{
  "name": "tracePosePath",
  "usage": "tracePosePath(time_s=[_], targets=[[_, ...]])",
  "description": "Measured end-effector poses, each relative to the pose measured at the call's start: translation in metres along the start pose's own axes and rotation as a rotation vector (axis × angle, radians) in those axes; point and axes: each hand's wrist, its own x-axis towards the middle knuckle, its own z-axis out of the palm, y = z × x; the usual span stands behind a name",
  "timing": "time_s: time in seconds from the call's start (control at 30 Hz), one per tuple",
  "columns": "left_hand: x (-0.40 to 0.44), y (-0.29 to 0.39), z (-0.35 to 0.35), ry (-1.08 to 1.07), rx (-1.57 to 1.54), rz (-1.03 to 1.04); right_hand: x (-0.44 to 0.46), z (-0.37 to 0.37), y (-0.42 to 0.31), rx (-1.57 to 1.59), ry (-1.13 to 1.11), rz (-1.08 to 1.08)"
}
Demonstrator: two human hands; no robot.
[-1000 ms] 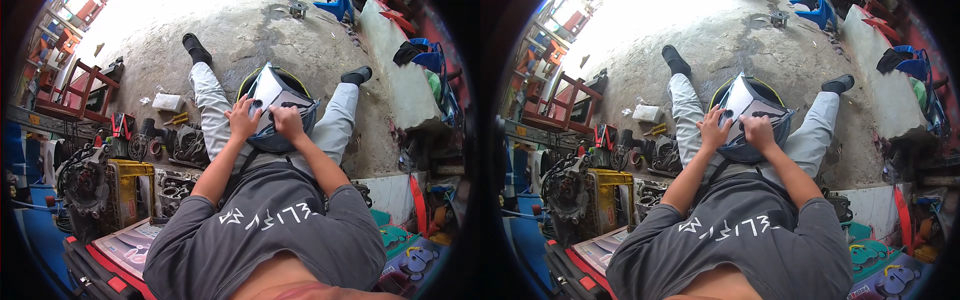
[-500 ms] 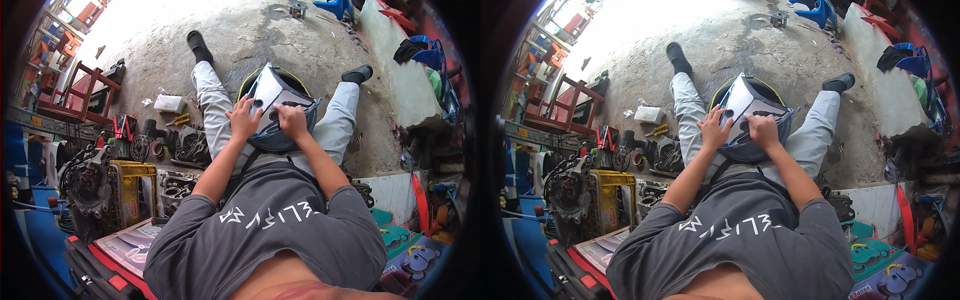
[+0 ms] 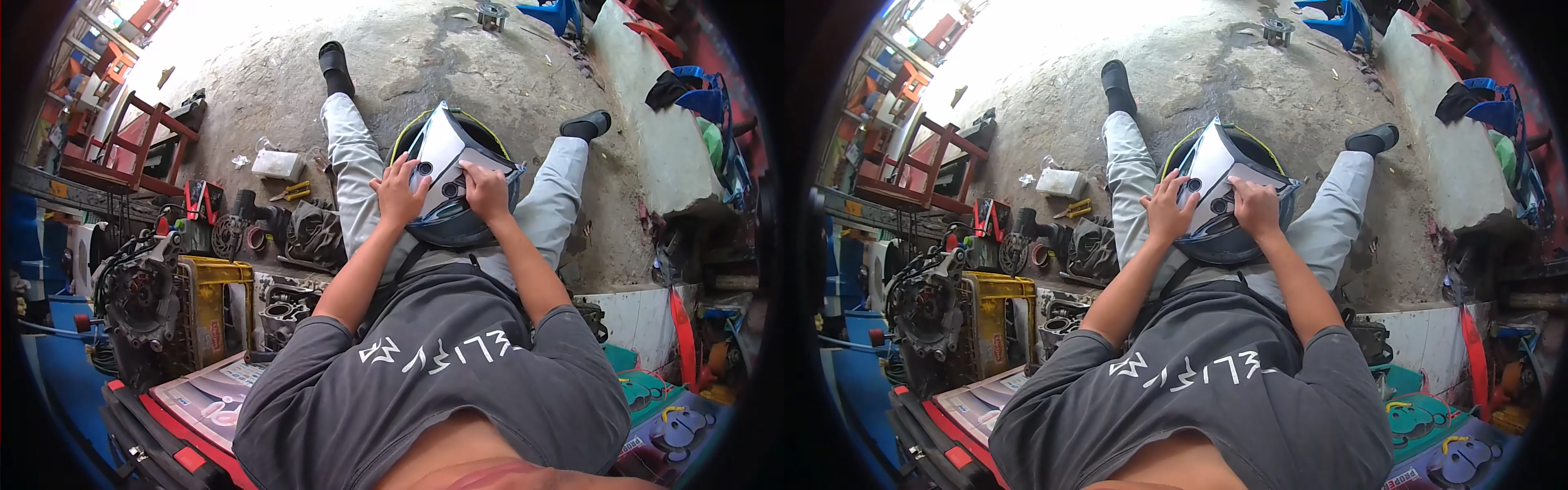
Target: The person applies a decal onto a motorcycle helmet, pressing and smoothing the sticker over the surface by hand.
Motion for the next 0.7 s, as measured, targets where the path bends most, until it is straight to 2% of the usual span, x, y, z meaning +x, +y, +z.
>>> tracePosePath(time_s=[0.23,0.33,0.47,0.6,0.7], targets=[[0.0,-0.002,0.001,0.005,-0.003,0.007,-0.003,-0.007,-0.006,-0.054,-0.113,-0.067],[0.0,-0.002,0.001,0.008,0.0,0.011,0.002,-0.012,-0.001,-0.029,-0.095,-0.073],[0.002,-0.003,0.004,0.005,-0.005,0.009,0.006,-0.001,0.017,0.001,0.029,0.06],[0.001,-0.004,0.004,0.007,0.005,0.018,-0.002,-0.003,-0.011,-0.073,-0.201,-0.22],[0.0,-0.004,0.003,0.001,0.014,0.013,0.008,-0.006,-0.001,-0.058,-0.076,-0.078]])
